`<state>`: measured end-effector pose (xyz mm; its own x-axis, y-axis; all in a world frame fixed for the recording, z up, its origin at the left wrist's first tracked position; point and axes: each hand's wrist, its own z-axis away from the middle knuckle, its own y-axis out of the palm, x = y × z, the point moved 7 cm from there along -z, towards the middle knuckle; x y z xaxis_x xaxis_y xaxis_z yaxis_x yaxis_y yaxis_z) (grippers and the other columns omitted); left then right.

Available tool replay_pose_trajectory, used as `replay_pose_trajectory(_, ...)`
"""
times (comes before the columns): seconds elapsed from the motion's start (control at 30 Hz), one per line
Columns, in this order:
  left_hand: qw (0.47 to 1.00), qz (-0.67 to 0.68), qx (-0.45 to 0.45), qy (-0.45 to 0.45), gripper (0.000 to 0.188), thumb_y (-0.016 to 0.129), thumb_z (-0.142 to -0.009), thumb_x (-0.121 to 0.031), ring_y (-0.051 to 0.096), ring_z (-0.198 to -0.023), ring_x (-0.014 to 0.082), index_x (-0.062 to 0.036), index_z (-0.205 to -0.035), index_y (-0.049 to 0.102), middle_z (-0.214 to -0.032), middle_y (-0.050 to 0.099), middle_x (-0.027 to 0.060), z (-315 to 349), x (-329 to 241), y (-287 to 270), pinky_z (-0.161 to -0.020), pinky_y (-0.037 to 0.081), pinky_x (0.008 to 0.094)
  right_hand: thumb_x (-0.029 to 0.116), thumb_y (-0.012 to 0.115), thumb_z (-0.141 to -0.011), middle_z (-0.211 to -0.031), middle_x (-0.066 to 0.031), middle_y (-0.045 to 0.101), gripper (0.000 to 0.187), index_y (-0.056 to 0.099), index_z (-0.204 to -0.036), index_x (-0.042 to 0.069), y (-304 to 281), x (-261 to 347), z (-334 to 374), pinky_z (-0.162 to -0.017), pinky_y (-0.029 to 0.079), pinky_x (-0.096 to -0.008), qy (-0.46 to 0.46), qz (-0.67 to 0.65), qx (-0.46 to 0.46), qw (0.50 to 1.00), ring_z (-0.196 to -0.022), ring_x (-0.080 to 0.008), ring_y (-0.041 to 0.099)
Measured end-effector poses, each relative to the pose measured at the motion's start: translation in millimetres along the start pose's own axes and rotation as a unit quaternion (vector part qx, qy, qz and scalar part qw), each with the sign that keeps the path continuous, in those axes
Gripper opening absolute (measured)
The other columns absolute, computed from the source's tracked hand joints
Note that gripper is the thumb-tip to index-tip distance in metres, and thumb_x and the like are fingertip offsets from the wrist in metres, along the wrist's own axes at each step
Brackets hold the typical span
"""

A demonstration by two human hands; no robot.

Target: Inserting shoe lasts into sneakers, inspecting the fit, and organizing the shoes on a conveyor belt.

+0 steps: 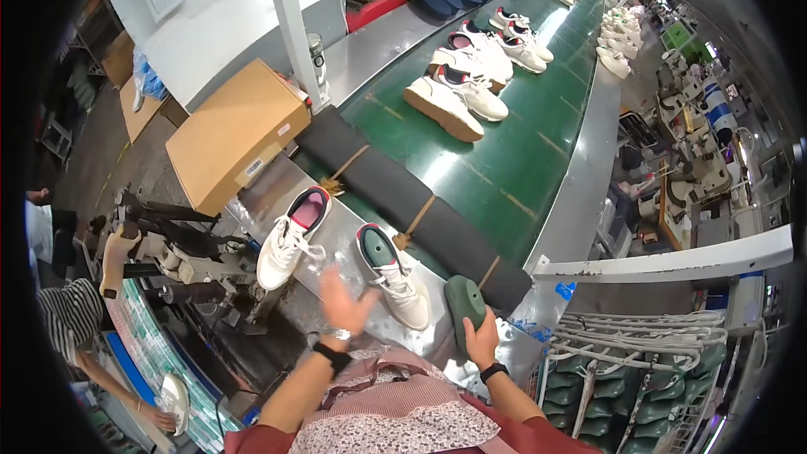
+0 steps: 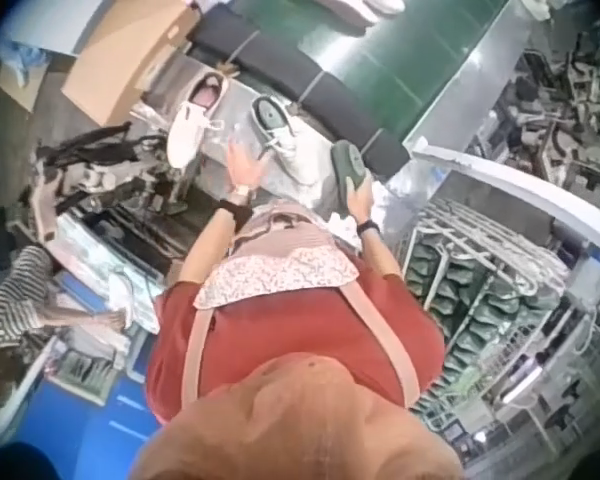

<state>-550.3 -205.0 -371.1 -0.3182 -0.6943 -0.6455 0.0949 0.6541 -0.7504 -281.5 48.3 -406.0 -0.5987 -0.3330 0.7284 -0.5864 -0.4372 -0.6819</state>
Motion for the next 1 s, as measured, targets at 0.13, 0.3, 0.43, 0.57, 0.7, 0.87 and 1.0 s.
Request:
replay_pose_trajectory(0.13,0.948,0.161,0.051,-0.27,0.085,0.095,-0.06,-0.036,0.062,-0.113,0.0381,0.0025,-0.123,0.053,-0.121,0.063,0.024,8.3,-17.6,113.5,-0.098,0.049,0.0455,0.02,0.07,-0.089,-0.135,-0.0286,0.053,0.065,0.043,-0.142,-0.005,6.6,5.1,-10.1,-0.108,0.041,-0.0482,-0.079,0.111,0.102,0.985,-0.128,-0.0458,0.05)
replay_pose_trajectory(0.3,0.895,0.356,0.041,-0.267,0.055,0.089,-0.067,-0.025,0.073,-0.077,0.0301,0.0006,-0.109,0.064,-0.089,0.075,0.0149,21.3,37.7,99.7,-0.072,0.057,0.0418,0.02,0.069,-0.093,-0.144,-0.0234,0.047,0.068,0.037,-0.15,-0.002,8.8,63.9,-17.6,-0.113,0.037,-0.0438,-0.04,-0.078,0.043,0.995,-0.134,-0.0343,0.047)
replay_pose_trajectory(0.43,0.696,0.596,0.266,-0.3,0.043,0.072,-0.082,-0.01,0.067,-0.1,0.0171,0.0006,-0.124,0.066,-0.112,0.072,0.0071,42.5,7.3,40.3,-0.09,0.052,0.032,0.031,0.055,-0.103,-0.154,-0.019,0.041,0.072,0.02,-0.161,0.006,76.6,149.6,-10.7,-0.118,0.033,-0.0411,0.065,-0.426,0.227,0.874,-0.14,-0.0296,0.043)
replay_pose_trajectory(0.57,0.568,0.766,0.105,-0.283,0.047,0.063,-0.098,-0.018,0.066,-0.107,0.0172,0.0007,-0.139,0.053,-0.125,0.067,0.0091,47.2,28.9,-61.8,-0.096,0.053,0.0331,0.023,0.06,-0.092,-0.155,-0.0205,0.04,0.083,0.019,-0.161,0.003,153.8,271.3,41.7,-0.114,0.04,-0.0408,0.092,-0.559,0.445,0.694,-0.139,-0.0311,0.046)
replay_pose_trajectory(0.7,0.582,0.753,-0.13,-0.279,0.05,0.053,-0.106,-0.038,0.067,-0.112,0.0191,-0.0008,-0.14,0.052,-0.128,0.067,0.01,52.5,111.5,-141.0,-0.098,0.054,0.035,0.011,0.061,-0.084,-0.152,-0.0205,0.042,0.085,0.023,-0.159,-0.002,221.6,374.3,108.8,-0.111,0.041,-0.0369,-0.1,-0.384,0.483,0.781,-0.135,-0.0287,0.048)
replay_pose_trajectory(0.87,0.489,0.815,-0.2,-0.236,0.062,0.048,-0.105,-0.055,0.068,-0.107,0.0185,-0.0025,-0.135,0.058,-0.124,0.069,0.0089,32.8,190.9,-216.3,-0.096,0.054,0.0333,0.011,0.069,-0.083,-0.144,-0.0258,0.05,0.085,0.027,-0.155,-0.006,276.9,504.1,186.6,-0.11,0.042,-0.0394,-0.352,-0.263,0.427,0.79,-0.13,-0.0323,0.053)
replay_pose_trajectory(1.0,0.452,0.848,-0.196,-0.193,0.067,0.045,-0.103,-0.061,0.068,-0.105,0.0181,-0.0032,-0.135,0.059,-0.122,0.07,0.0083,9.7,223.5,-231.4,-0.095,0.053,0.0323,0.024,0.071,-0.083,-0.134,-0.0323,0.052,0.091,0.026,-0.156,-0.003,297.2,555.3,213.3,-0.104,0.046,-0.0437,-0.447,-0.103,0.379,0.804,-0.123,-0.0442,0.055)
